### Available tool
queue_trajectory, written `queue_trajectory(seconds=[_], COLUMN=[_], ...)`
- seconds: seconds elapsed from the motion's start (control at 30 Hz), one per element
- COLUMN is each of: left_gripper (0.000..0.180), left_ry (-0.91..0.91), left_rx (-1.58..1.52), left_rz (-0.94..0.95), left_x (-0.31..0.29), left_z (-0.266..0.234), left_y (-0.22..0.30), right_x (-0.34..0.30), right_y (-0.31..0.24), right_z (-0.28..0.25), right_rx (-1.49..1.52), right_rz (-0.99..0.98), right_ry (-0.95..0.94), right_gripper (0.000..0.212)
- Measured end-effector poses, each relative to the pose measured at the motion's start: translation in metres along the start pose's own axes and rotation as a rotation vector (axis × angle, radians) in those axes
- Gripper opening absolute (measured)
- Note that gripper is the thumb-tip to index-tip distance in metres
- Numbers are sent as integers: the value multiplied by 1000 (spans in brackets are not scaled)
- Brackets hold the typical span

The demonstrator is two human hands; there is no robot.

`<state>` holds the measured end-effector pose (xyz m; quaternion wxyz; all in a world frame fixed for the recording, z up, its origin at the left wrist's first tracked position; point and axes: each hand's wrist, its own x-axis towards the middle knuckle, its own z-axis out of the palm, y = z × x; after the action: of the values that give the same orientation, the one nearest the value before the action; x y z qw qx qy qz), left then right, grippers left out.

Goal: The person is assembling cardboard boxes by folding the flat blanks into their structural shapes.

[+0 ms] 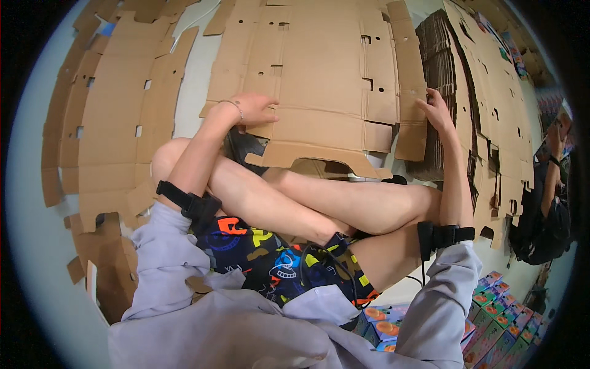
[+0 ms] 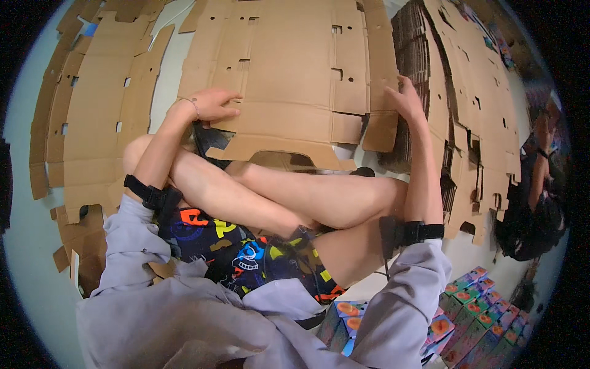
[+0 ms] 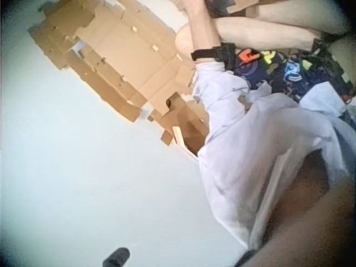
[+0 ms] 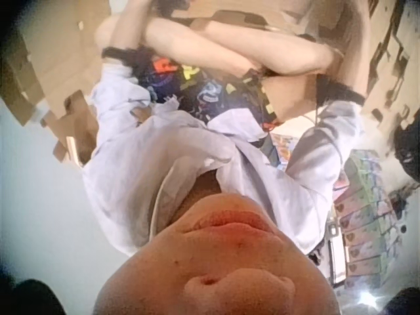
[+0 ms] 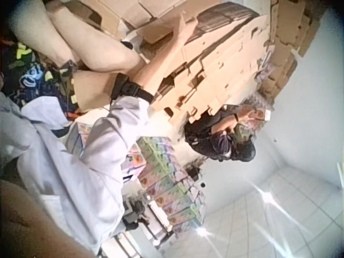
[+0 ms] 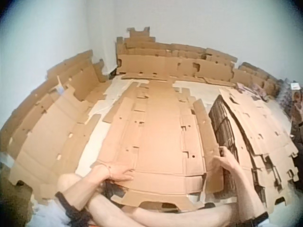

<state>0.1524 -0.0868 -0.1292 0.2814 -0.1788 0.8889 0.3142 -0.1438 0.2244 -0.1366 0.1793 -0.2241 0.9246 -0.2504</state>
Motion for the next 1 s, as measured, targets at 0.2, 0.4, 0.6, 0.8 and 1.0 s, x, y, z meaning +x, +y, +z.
queue_trajectory(seconds=[0.2, 0.4, 0.6, 0.8, 1.0], left_gripper=[57, 54, 52, 52, 56], left_ry=[-48, -31, 36, -23, -32], left_rx=[-122, 2, -77, -58, -62], left_rz=[-107, -74, 5, -21, -27], left_x=[-2, 1, 3, 5, 5], left_z=[-6, -2, -1, -5, -1], left_y=[0, 1, -10, -1, -6], right_x=[-10, -22, -32, -9, -25], right_y=[-31, -44, -53, -25, -68], right_z=[15, 52, 32, 34, 5], right_rx=[300, -144, 407, 509, 375], right_rz=[88, -258, 183, 161, -115], right_ry=[54, -165, -421, -250, -127], right_gripper=[80, 89, 90, 46, 32])
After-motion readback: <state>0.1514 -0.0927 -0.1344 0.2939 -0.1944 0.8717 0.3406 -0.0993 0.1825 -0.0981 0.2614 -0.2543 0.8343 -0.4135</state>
